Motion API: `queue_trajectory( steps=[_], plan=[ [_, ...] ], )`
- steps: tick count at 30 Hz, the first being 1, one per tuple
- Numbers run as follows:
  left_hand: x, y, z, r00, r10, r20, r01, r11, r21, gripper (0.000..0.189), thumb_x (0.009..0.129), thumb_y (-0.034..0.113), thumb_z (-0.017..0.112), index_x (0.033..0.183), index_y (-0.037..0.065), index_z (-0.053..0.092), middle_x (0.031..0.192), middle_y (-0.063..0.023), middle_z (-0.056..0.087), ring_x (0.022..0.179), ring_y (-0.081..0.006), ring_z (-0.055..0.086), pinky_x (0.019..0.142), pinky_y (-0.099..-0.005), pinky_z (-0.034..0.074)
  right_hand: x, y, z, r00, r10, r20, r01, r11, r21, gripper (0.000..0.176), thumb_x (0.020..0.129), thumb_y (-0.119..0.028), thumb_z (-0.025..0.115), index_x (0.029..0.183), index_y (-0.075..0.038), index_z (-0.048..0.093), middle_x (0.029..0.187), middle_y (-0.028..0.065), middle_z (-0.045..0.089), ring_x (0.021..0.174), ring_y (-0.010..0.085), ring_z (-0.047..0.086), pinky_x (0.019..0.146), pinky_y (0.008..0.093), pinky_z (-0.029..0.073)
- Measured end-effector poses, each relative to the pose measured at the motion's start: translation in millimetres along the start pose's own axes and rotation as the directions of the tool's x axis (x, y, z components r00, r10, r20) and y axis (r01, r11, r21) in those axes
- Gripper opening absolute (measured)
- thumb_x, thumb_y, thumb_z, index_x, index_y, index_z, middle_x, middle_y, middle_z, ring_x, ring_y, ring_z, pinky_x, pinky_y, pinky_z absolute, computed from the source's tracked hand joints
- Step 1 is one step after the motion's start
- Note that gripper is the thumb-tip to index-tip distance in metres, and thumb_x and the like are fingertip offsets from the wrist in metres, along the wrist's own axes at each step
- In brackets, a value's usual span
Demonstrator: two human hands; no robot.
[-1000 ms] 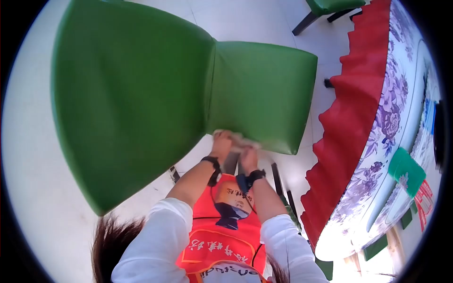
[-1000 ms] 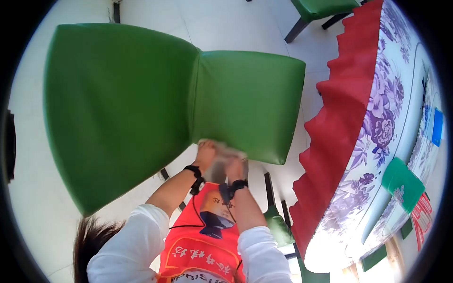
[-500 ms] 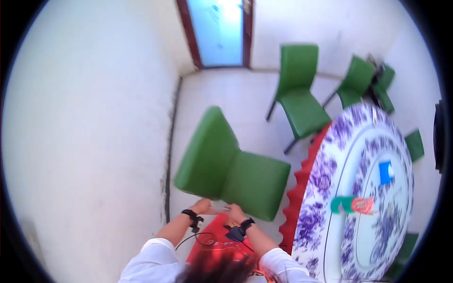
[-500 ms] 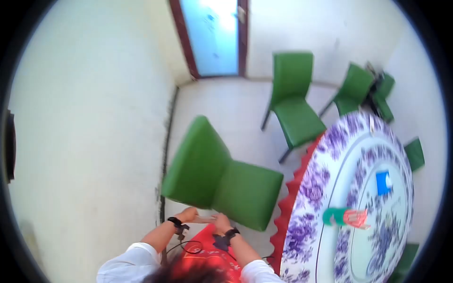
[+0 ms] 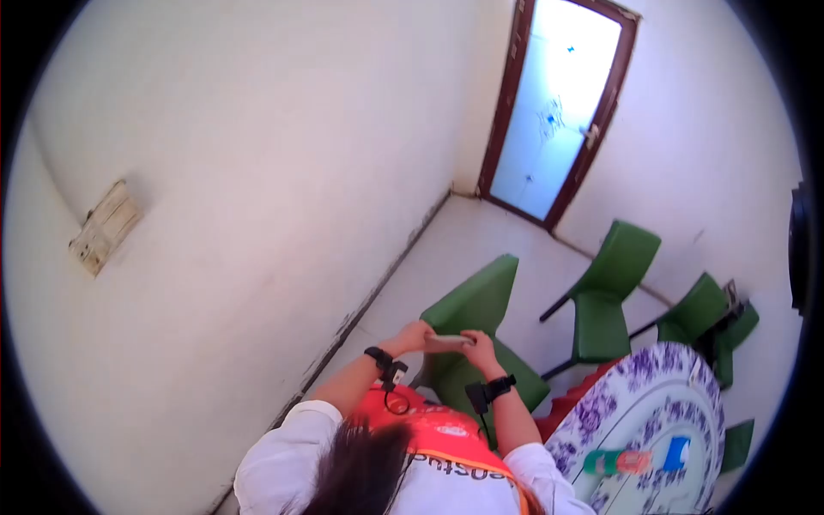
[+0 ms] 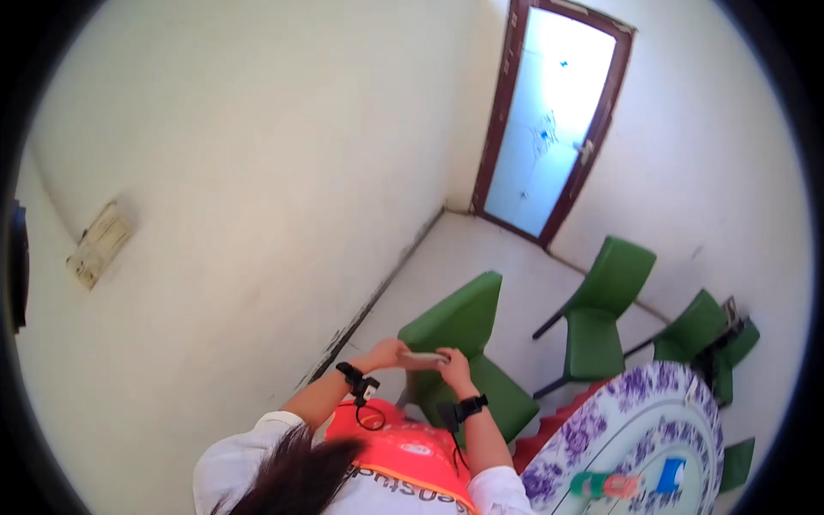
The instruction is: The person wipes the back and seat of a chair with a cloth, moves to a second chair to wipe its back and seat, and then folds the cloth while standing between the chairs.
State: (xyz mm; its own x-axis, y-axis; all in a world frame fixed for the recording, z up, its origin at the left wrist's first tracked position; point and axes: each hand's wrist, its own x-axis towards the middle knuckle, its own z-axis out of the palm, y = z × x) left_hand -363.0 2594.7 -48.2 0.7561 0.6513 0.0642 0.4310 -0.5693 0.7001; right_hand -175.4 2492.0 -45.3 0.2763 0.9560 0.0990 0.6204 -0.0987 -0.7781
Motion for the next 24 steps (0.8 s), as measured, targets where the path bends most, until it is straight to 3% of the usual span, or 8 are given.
queue_trajectory(
  steps=[3, 5, 7, 11, 15, 17, 21, 24],
  plan=[
    [2.4, 1.4, -26.3, 0.998, 0.053, -0.013, -0.053, 0.998, 0.02, 0.025, 0.06, 0.004, 0.052, 0.083, 0.005, 0.063, 0.079, -0.0172, 0.059, 0.076, -0.0322, 0.056, 0.068, -0.0374, 0.044, -5.7, -8.8, 13.2, 0.997, -0.039, -0.063, 0.04, 0.999, 0.015, 0.027, 0.064, -0.01, 0.058, 0.091, -0.007, 0.06, 0.085, 0.0147, 0.056, 0.082, 0.0302, 0.054, 0.074, 0.0344, 0.043],
    [9.0, -8.8, -42.4, 0.997, -0.023, 0.076, 0.027, 0.998, -0.048, 0.024, 0.061, 0.002, 0.051, 0.082, 0.005, 0.063, 0.078, -0.0167, 0.059, 0.076, -0.031, 0.056, 0.069, -0.0362, 0.044, -5.8, -28.9, 11.8, 1.0, -0.005, -0.027, 0.005, 1.0, 0.023, 0.026, 0.064, -0.01, 0.058, 0.09, -0.006, 0.06, 0.085, 0.0147, 0.056, 0.082, 0.0299, 0.054, 0.074, 0.0338, 0.043],
    [24.1, -31.7, -45.9, 0.986, 0.158, 0.062, -0.158, 0.987, -0.004, 0.023, 0.061, 0.001, 0.052, 0.081, 0.004, 0.063, 0.077, -0.0163, 0.059, 0.075, -0.0303, 0.057, 0.067, -0.0354, 0.044, 1.0, -37.2, 12.7, 0.996, 0.055, -0.066, -0.052, 0.997, 0.052, 0.025, 0.064, -0.008, 0.058, 0.089, -0.005, 0.06, 0.082, 0.0138, 0.055, 0.078, 0.0292, 0.053, 0.072, 0.0332, 0.043],
    [34.9, -55.4, -64.5, 0.974, 0.168, 0.152, -0.162, 0.985, -0.055, 0.022, 0.062, 0.002, 0.053, 0.082, 0.004, 0.062, 0.077, -0.0156, 0.059, 0.076, -0.0304, 0.056, 0.067, -0.0352, 0.044, 12.5, -47.1, 38.1, 0.97, 0.113, -0.215, -0.091, 0.99, 0.109, 0.024, 0.064, -0.004, 0.055, 0.087, -0.005, 0.06, 0.079, 0.0124, 0.053, 0.077, 0.029, 0.052, 0.069, 0.0333, 0.043],
    [45.8, -86.5, -85.9, 0.927, 0.303, 0.221, -0.282, 0.952, -0.122, 0.025, 0.061, -0.002, 0.051, 0.082, 0.005, 0.063, 0.078, -0.0151, 0.059, 0.077, -0.0313, 0.055, 0.068, -0.0355, 0.044, 18.3, -71.0, 71.6, 0.931, 0.18, -0.318, -0.169, 0.984, 0.061, 0.022, 0.064, -0.003, 0.054, 0.085, -0.005, 0.059, 0.077, 0.012, 0.051, 0.077, 0.029, 0.051, 0.068, 0.0334, 0.042],
    [49.5, -97.6, -95.1, 0.896, 0.359, 0.26, -0.344, 0.933, -0.102, 0.023, 0.062, -0.001, 0.051, 0.082, 0.004, 0.061, 0.079, -0.0144, 0.057, 0.079, -0.0318, 0.053, 0.069, -0.0351, 0.042, 16.4, -85.2, 84.1, 0.891, 0.154, -0.426, -0.158, 0.987, 0.028, 0.02, 0.064, -0.003, 0.054, 0.083, -0.006, 0.06, 0.076, 0.0105, 0.051, 0.077, 0.0279, 0.05, 0.067, 0.0334, 0.042],
    [52.7, -96.7, -112.7, 0.836, 0.405, 0.37, -0.382, 0.914, -0.136, 0.026, 0.059, -0.004, 0.05, 0.082, 0.003, 0.06, 0.08, -0.0146, 0.057, 0.08, -0.0322, 0.052, 0.071, -0.0356, 0.042, 10.8, -113.2, 106.8, 0.806, 0.25, -0.536, -0.281, 0.959, 0.024, 0.019, 0.064, -0.002, 0.054, 0.082, -0.007, 0.06, 0.076, 0.0087, 0.05, 0.077, 0.0262, 0.05, 0.066, 0.0328, 0.042],
    [66.2, -101.6, -109.7, 0.79, 0.514, 0.335, -0.465, 0.858, -0.219, 0.028, 0.058, -0.006, 0.049, 0.083, 0.002, 0.06, 0.08, -0.0146, 0.057, 0.079, -0.0323, 0.052, 0.071, -0.0365, 0.042, 15.6, -121.0, 113.8, 0.718, 0.225, -0.659, -0.338, 0.94, -0.047, 0.018, 0.065, 0.0, 0.053, 0.081, -0.007, 0.059, 0.076, 0.0076, 0.049, 0.076, 0.0254, 0.049, 0.066, 0.0318, 0.042]
  ],
)
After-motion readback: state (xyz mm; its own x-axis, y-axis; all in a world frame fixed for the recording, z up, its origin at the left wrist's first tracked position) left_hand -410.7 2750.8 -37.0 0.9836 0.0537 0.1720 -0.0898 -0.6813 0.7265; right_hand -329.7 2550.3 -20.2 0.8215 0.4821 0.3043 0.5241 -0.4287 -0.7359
